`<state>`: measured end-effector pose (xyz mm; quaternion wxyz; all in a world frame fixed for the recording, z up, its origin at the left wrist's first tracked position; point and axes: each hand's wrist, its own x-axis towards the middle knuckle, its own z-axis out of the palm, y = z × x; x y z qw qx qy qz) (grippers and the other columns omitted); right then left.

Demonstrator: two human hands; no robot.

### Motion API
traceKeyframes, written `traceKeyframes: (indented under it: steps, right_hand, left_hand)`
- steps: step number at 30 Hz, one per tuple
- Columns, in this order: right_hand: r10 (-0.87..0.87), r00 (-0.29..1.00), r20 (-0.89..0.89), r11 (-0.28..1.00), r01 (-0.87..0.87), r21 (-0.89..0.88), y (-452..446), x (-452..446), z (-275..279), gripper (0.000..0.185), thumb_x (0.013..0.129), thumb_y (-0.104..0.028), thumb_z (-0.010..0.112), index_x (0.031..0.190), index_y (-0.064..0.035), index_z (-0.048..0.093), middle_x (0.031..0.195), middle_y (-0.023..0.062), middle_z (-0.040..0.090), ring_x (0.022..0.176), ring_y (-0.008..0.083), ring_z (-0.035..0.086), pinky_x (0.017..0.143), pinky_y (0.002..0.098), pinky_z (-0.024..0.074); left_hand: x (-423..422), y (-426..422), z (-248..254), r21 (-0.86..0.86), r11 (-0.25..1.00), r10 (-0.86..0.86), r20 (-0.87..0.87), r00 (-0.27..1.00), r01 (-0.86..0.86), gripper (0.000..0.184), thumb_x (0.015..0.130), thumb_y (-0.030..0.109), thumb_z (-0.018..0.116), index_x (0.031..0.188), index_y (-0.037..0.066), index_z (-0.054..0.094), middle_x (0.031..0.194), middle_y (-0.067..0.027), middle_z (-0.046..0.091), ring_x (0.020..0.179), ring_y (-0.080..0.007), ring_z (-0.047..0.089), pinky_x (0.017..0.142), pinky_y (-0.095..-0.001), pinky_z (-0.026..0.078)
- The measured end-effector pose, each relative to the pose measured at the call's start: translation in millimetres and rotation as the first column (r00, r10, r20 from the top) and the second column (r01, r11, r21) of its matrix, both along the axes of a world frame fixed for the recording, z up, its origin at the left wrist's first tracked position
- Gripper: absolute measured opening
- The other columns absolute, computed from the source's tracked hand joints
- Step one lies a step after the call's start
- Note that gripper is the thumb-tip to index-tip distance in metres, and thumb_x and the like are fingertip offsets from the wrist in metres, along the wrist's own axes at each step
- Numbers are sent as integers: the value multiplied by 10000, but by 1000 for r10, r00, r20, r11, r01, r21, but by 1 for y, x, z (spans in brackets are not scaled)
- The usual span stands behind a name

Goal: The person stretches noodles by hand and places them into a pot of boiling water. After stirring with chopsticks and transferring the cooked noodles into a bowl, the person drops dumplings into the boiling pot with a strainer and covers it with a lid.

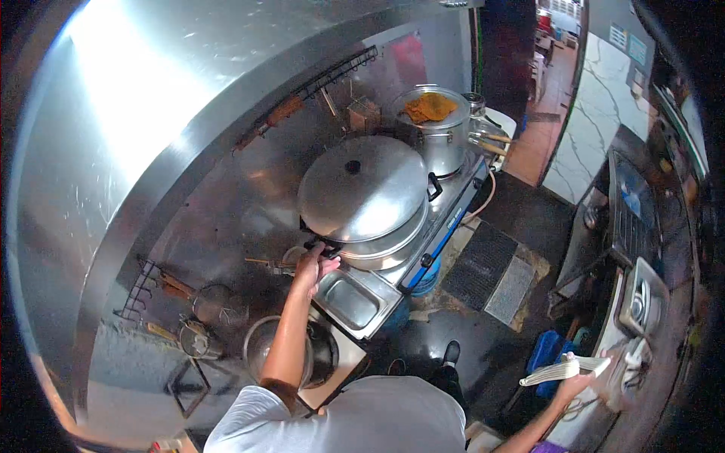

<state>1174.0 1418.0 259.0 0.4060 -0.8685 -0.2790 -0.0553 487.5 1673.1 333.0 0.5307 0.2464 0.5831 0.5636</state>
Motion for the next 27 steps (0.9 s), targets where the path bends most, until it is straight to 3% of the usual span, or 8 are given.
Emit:
traceKeyframes:
  steps: [1,4,7,11,14,18,24,27]
  right_hand:
    - [60,995,81,998,-62,21,19,1,8,892,743,-289,850,1345,159,368,1213,249,545,1048,306,555,966,410,431]
    - [172,966,191,975,-195,105,74,7,32,893,746,-305,847,1332,178,376,1258,291,522,1146,339,517,1031,424,379]
    - [257,964,72,956,-264,125,118,-4,71,767,816,-293,762,1317,152,388,1331,323,455,1237,402,439,1090,417,314]
    - [366,928,63,921,-372,117,170,5,82,825,813,-220,763,1420,95,300,1449,212,412,1318,341,390,1125,407,262]
    - [513,856,59,812,-506,291,205,15,75,906,797,-154,770,1499,23,226,1489,156,405,1330,285,388,1119,390,277]
    - [629,777,-30,720,-567,400,242,19,70,937,777,-133,779,1506,18,209,1492,151,397,1343,275,377,1127,390,262]
    - [721,692,-34,630,-635,447,289,7,71,984,747,-96,789,1508,24,176,1485,156,399,1377,289,342,1154,417,215]
    - [666,746,6,651,-586,483,314,-8,76,1008,722,-88,805,1500,38,177,1476,173,407,1376,303,355,1151,414,233]
  left_hand:
    - [-4,5,-8,-27,999,33,59,998,-31,394,938,261,564,1087,-103,538,980,-241,646,800,-298,697,701,-365,621]
    - [6,13,0,20,993,113,30,993,-114,365,947,248,529,1106,-81,545,998,-217,654,808,-292,696,694,-369,624]
    - [7,19,0,-27,989,145,-21,989,-146,336,998,273,446,1121,-26,540,1049,-184,629,866,-302,672,724,-395,622]
    - [6,25,-13,-22,960,275,-86,958,-278,333,1023,285,418,1126,-4,549,1017,-159,641,850,-307,670,710,-416,621]
    - [-1,27,-21,-19,961,271,-141,952,-276,356,1028,297,405,1163,4,556,1025,-158,657,842,-310,679,700,-416,621]
    - [8,22,-4,78,962,271,-141,952,-262,324,1032,256,397,1158,8,561,1050,-156,650,847,-289,683,686,-387,622]
    - [32,-13,35,130,936,343,-115,932,-328,250,962,219,450,994,19,597,852,-108,606,803,-227,635,664,-386,596]
    - [32,-47,42,97,917,397,-129,909,-386,244,988,238,448,960,43,592,868,-87,607,826,-226,620,715,-408,582]
